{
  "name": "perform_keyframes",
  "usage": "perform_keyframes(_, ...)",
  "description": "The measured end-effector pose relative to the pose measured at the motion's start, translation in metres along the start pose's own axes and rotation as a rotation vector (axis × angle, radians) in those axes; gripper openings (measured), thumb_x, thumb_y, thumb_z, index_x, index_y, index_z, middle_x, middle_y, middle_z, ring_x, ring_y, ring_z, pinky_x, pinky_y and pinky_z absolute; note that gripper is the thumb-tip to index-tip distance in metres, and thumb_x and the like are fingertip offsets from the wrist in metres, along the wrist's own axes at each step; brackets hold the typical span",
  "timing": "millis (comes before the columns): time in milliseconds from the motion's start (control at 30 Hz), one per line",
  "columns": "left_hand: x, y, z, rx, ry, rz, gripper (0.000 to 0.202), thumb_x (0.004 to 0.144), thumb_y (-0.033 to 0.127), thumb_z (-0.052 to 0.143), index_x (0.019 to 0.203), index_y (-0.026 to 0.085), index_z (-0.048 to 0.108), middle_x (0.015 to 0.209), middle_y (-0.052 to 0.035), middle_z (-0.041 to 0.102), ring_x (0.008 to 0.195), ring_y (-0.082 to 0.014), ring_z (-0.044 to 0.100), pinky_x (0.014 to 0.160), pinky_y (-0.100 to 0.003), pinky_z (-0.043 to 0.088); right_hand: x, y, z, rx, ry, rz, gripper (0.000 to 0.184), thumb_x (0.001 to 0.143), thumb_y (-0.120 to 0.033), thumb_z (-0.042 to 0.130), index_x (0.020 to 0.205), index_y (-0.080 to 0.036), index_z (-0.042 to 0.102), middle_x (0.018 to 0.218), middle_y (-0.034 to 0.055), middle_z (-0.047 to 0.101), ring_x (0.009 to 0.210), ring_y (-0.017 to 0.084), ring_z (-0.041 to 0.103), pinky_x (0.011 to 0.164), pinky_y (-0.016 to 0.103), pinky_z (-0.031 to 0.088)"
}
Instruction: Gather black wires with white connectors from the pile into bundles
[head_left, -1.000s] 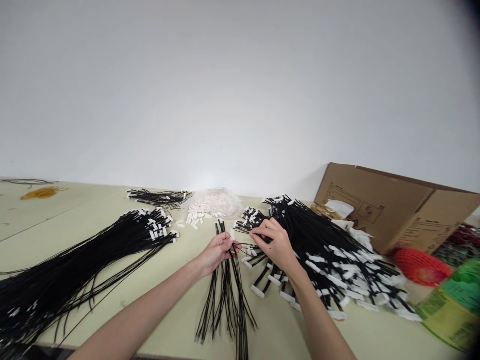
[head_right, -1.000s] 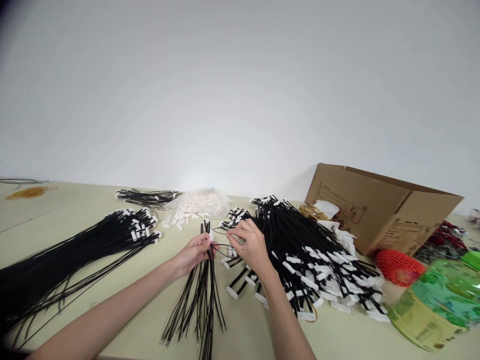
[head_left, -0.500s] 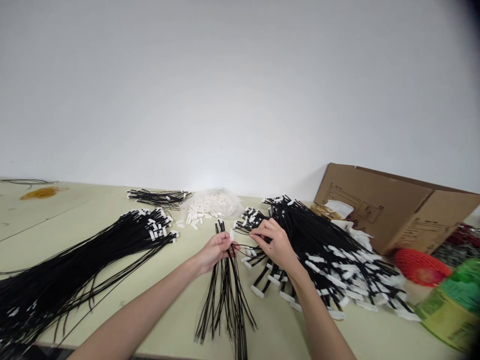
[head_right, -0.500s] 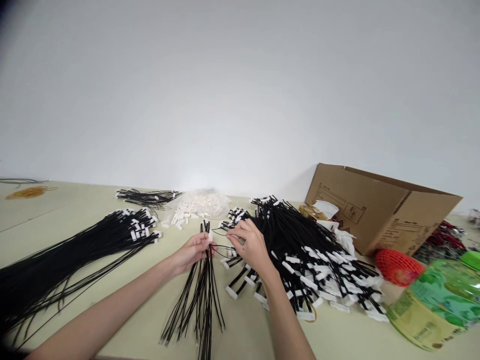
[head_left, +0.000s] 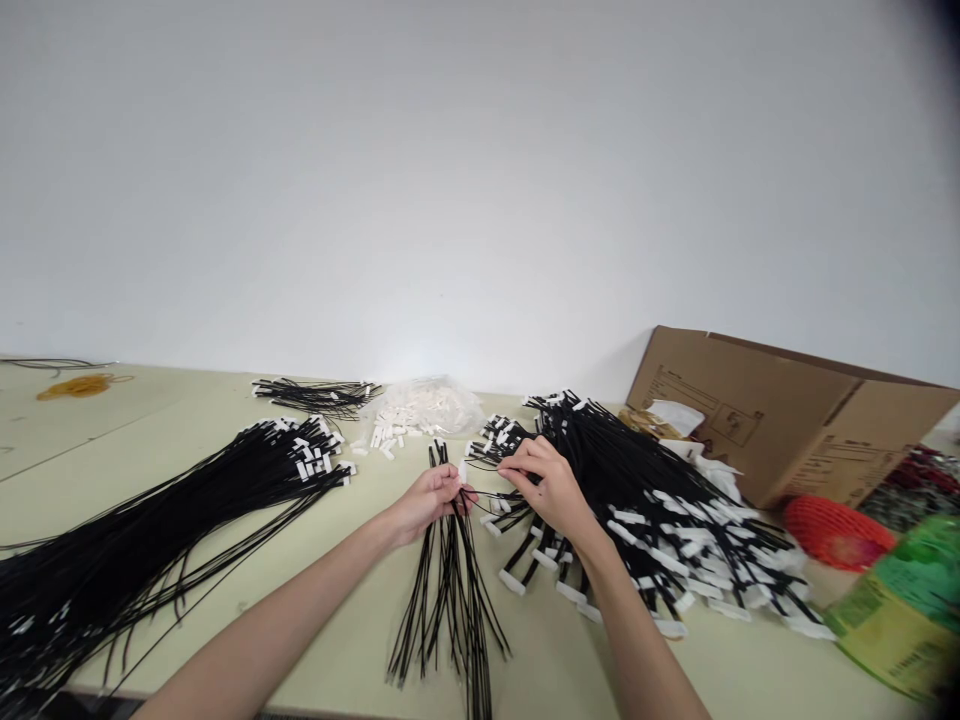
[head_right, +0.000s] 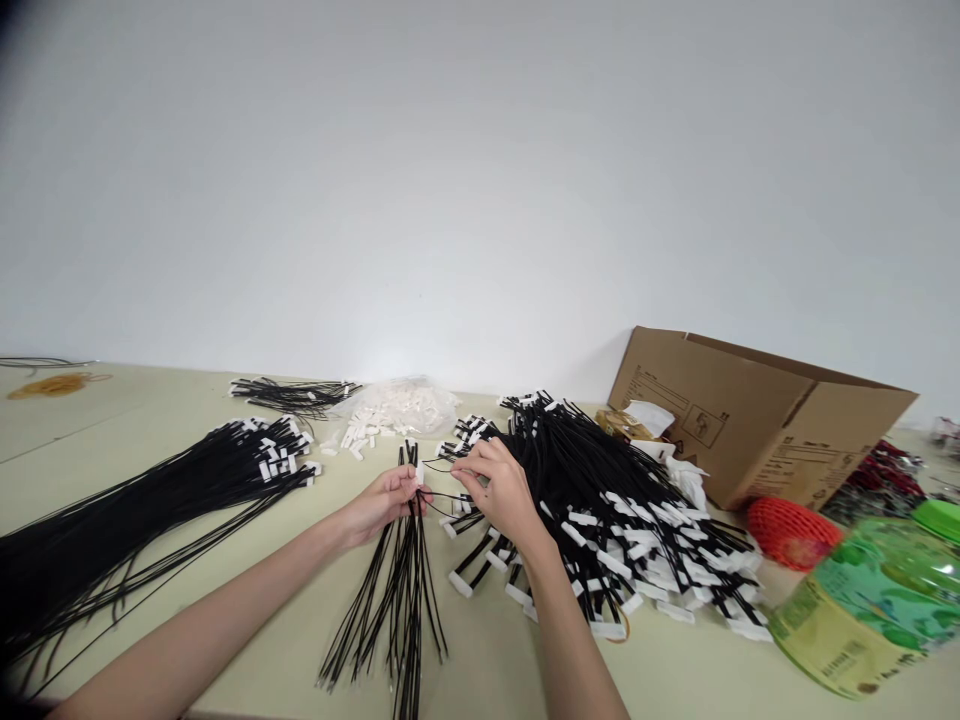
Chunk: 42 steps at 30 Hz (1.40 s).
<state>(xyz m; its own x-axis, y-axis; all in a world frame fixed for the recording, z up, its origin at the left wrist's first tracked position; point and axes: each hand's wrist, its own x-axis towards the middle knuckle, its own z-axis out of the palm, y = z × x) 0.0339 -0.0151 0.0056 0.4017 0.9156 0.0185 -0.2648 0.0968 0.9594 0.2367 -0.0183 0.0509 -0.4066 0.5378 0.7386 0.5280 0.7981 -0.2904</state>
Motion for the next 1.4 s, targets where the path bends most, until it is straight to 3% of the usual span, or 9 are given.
perform_keyframes(433, -0.001, 0.0, 0.006, 0.08, 0.042, 0.014, 0.032, 0.065, 0.042, 0.066, 0.071, 0.016, 0.047, 0.074, -0.0049, 0.063, 0.066, -0.0139, 0.058, 0.067, -0.029, 0.044, 0.002, -0.005, 0.004, 0.021, 0.05, 0.101, 0.013, 0.08, -0.022, 0.051, 0.074, -0.019, 0.062, 0.064, 0.0013, 0.051, 0.065, 0.014, 0.047, 0.059, 0.026, 0.039)
perform_keyframes(667, -0.005, 0.001, 0.014, 0.119, -0.014, -0.017, 0.033, 0.065, 0.044, 0.065, 0.073, 0.015, 0.051, 0.074, -0.0054, 0.063, 0.066, -0.0155, 0.059, 0.067, -0.03, 0.044, 0.0, -0.012, 0.011, -0.132, 0.037, 0.03, 0.009, 0.079, -0.021, 0.053, 0.071, -0.019, 0.058, 0.08, 0.0051, 0.054, 0.081, 0.019, 0.047, 0.07, 0.03, 0.041)
perform_keyframes(833, -0.008, 0.002, 0.016, 0.106, -0.081, -0.042, 0.032, 0.066, 0.042, 0.065, 0.074, 0.015, 0.051, 0.074, -0.0055, 0.062, 0.068, -0.0153, 0.059, 0.07, -0.03, 0.043, 0.0, -0.015, 0.014, 0.087, -0.098, -0.02, 0.013, 0.081, -0.014, 0.045, 0.07, -0.018, 0.05, 0.09, 0.005, 0.058, 0.088, 0.017, 0.051, 0.078, 0.031, 0.041)
perform_keyframes(1000, -0.007, 0.0, 0.012, 0.103, -0.116, -0.034, 0.031, 0.068, 0.042, 0.064, 0.078, 0.015, 0.054, 0.075, -0.0054, 0.062, 0.071, -0.0155, 0.058, 0.07, -0.029, 0.043, -0.002, -0.012, 0.016, 0.268, -0.204, 0.117, 0.013, 0.082, -0.014, 0.042, 0.071, -0.018, 0.048, 0.093, 0.0047, 0.062, 0.077, 0.014, 0.057, 0.064, 0.023, 0.042)
perform_keyframes(1233, -0.008, -0.005, 0.013, 0.1, -0.142, -0.036, 0.026, 0.072, 0.038, 0.061, 0.079, 0.015, 0.054, 0.077, -0.0065, 0.063, 0.073, -0.0153, 0.058, 0.07, -0.029, 0.042, -0.002, -0.008, 0.017, 0.305, -0.196, 0.13, 0.017, 0.081, -0.013, 0.043, 0.065, -0.017, 0.046, 0.091, 0.0039, 0.062, 0.072, 0.012, 0.055, 0.06, 0.022, 0.04)
perform_keyframes(1400, -0.008, -0.005, 0.018, 0.031, -0.131, -0.058, 0.028, 0.067, 0.036, 0.067, 0.078, 0.014, 0.054, 0.076, -0.0055, 0.061, 0.075, -0.0164, 0.058, 0.07, -0.03, 0.043, -0.001, -0.005, 0.023, 0.233, -0.181, 0.082, 0.015, 0.082, -0.014, 0.044, 0.071, -0.016, 0.055, 0.084, 0.004, 0.063, 0.074, 0.014, 0.054, 0.066, 0.025, 0.043)
